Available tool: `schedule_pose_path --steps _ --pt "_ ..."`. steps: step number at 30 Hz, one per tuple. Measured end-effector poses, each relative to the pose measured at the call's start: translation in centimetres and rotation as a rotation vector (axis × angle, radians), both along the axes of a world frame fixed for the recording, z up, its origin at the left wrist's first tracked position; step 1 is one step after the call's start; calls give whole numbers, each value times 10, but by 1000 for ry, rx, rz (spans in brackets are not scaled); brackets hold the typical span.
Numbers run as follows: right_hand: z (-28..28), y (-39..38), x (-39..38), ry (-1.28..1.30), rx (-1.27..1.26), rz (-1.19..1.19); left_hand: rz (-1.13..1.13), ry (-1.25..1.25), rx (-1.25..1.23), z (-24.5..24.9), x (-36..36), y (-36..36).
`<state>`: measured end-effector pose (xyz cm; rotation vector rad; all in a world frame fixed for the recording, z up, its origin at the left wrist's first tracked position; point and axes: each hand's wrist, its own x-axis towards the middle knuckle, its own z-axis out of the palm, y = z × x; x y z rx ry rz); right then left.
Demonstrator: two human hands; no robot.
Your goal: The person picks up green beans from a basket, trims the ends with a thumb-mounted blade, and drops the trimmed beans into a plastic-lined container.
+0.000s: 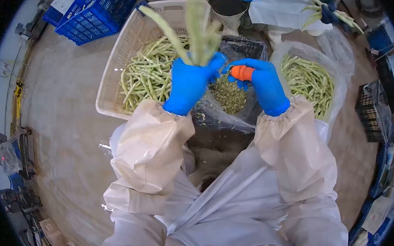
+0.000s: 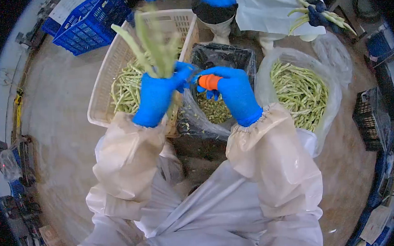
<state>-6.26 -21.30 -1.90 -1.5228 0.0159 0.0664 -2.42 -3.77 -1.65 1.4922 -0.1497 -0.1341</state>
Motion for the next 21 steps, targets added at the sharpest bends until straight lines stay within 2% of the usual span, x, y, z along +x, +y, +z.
schedule_pose_path --steps 2,5,7,8,10,11,14,17,20,21 --pt "-5 0 1 4 -95 -10 126 -27 -75 1 24 22" --pt "-46 -21 11 -205 -559 -149 350 -41 -92 18 46 64" --pt "-42 -25 7 -258 -842 -235 457 -41 -75 21 54 82" --pt "-40 -24 7 -283 -985 -280 412 -18 -55 17 55 86" --pt "-36 -22 10 -301 -862 -304 315 30 -16 15 51 83" --pt "-33 -23 11 -306 -804 -317 196 29 51 13 48 78" --pt "-17 -20 10 -245 -822 -257 -126 119 118 12 33 53" --pt "-26 -21 13 -418 -695 -275 -330 237 147 10 18 28" --pt "-16 -18 13 -459 -579 -290 -490 243 72 1 10 16" --pt "-14 -17 12 -468 -546 -267 -495 247 119 0 8 13"
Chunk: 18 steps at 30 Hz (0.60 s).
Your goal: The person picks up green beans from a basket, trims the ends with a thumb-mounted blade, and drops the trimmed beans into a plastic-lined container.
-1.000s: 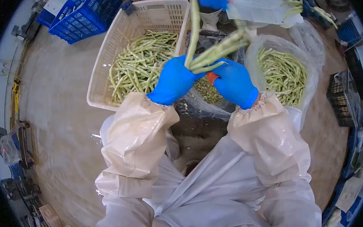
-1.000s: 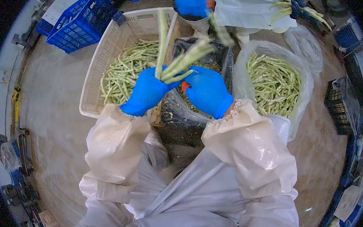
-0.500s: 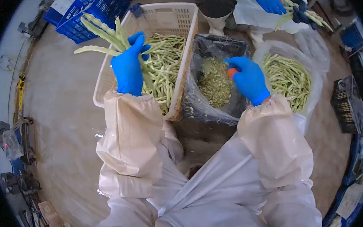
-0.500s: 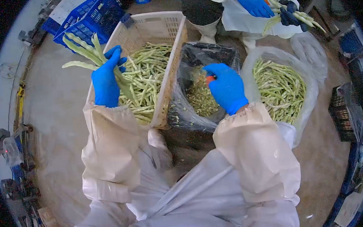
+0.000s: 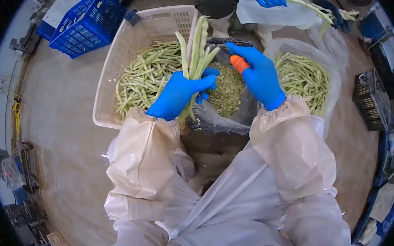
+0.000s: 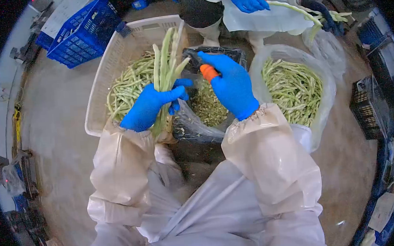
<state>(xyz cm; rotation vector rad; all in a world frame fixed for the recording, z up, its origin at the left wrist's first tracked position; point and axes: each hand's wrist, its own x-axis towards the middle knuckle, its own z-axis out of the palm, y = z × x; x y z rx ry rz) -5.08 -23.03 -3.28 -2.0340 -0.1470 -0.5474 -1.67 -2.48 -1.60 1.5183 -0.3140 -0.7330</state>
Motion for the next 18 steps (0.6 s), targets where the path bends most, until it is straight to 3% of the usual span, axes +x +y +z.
schedule_pose_path --steps 2,6,9,12,15,16,18 --pt "3 2 -2 -11 56 67 9 -72 66 -9 -3 -5" --pt "-1 1 -3 15 -211 94 -21 -251 429 -8 -4 -7" --pt "-1 -1 -5 63 -357 95 -9 -382 526 -5 -4 -4" --pt "-5 0 -5 118 -358 98 203 -423 295 -15 -2 -6" --pt "1 3 -7 114 -258 34 403 -87 16 -7 2 -7" --pt "2 0 -6 93 -230 7 423 -177 23 -13 10 3" --pt "4 -5 -5 89 -140 -46 585 -56 -253 -24 30 22"
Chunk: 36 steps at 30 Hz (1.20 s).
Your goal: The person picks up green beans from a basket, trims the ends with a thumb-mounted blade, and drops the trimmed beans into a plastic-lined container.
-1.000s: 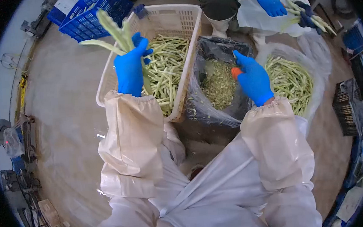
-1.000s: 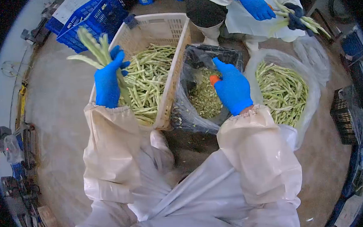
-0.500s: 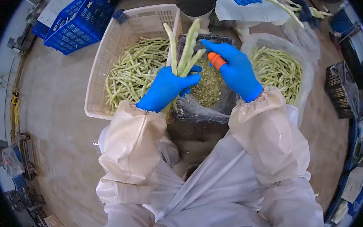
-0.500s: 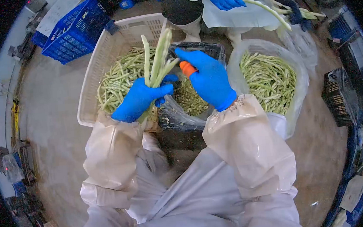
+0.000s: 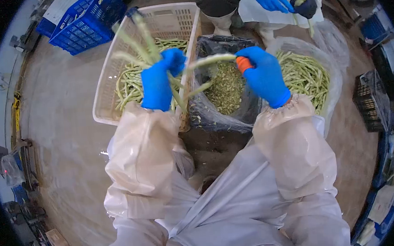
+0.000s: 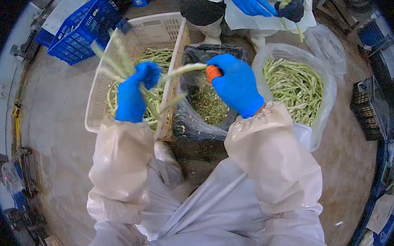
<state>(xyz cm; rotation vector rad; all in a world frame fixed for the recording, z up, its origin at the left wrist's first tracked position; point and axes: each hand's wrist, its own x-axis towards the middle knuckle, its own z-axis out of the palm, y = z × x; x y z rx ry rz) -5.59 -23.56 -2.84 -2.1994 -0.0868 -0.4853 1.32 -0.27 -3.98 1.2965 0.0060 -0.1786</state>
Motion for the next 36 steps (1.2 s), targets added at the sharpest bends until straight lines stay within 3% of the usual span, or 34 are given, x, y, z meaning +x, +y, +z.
schedule_pose_path --steps 1,4,8,11,15,19,22,25,28,31,34,36 --pt "1 -3 1 13 60 -30 68 25 -150 -1 5 9" --pt "-3 -11 6 9 265 -70 136 77 -128 0 13 30" --pt "7 1 3 112 492 22 -149 258 -220 -1 -7 6" --pt "6 16 -3 303 614 189 -283 284 -444 3 -12 -5" --pt "-11 33 -9 522 772 256 -172 52 -549 -3 -4 -4" --pt "-33 41 -9 608 955 215 -199 94 -784 -1 -6 -4" --pt "-39 48 -13 656 1116 185 -113 153 -792 6 -10 -10" --pt "-35 51 -15 700 1102 221 -74 119 -691 4 -10 -13" --pt "-40 49 -9 453 527 223 -48 73 -246 6 -8 -8" --pt "-17 32 0 -112 99 54 -28 6 181 25 -22 -15" --pt "-3 19 7 -300 106 104 -118 -77 409 14 -26 -20" --pt "-4 16 7 -354 -39 116 -205 -134 556 9 -28 -24"
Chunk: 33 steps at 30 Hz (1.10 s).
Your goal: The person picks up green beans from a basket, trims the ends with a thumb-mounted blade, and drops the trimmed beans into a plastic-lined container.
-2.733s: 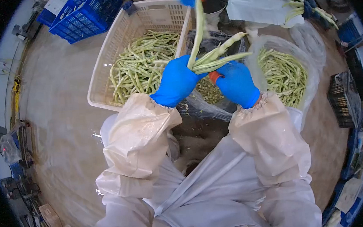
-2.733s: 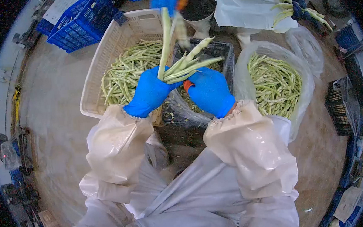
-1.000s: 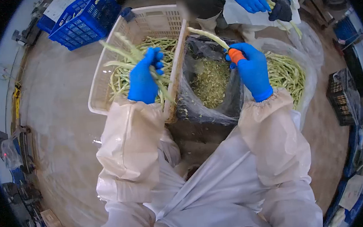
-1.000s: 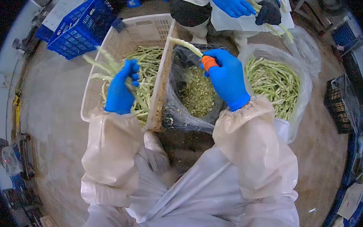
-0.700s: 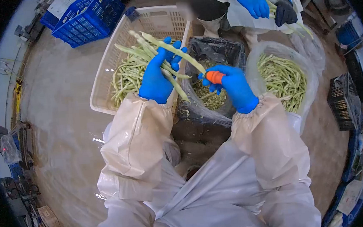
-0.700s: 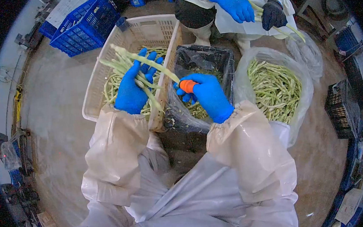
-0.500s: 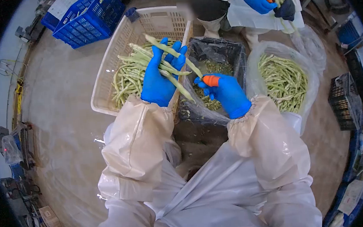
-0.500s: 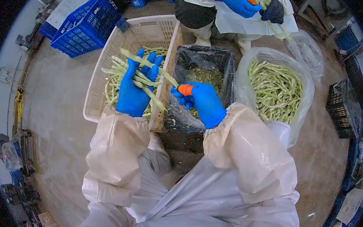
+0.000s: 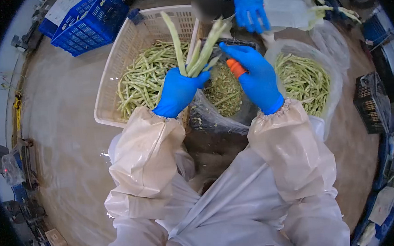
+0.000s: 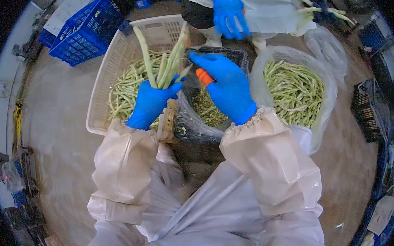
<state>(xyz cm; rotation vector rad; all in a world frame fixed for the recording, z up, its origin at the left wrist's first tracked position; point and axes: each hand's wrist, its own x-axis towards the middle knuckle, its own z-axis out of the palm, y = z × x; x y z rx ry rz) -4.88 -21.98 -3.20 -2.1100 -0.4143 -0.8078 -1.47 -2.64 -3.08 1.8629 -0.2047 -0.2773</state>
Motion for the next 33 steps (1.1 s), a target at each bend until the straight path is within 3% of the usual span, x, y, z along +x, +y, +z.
schedule_pose_path --steps 6,10,12,16,19,22,25,28,33 --pt "-11 -8 -4 154 -284 2 -60 -136 270 0 -2 -2" --pt "-11 -5 -8 190 -287 -23 -74 -127 243 -8 -1 0" --pt "-11 1 -9 432 124 44 -115 -93 202 -10 0 1" --pt "5 -1 -9 802 803 259 -31 55 -203 2 -6 -5" --pt "-1 -4 -7 773 549 268 16 146 -537 9 8 4" --pt "-39 -23 -5 559 -469 -207 98 190 -883 9 33 35" --pt "-49 -17 -4 208 -309 -109 204 214 -1011 14 36 43" --pt "-23 6 -6 679 450 323 195 200 -971 11 33 43" --pt "-10 27 -15 929 590 372 158 254 -1015 8 30 33"
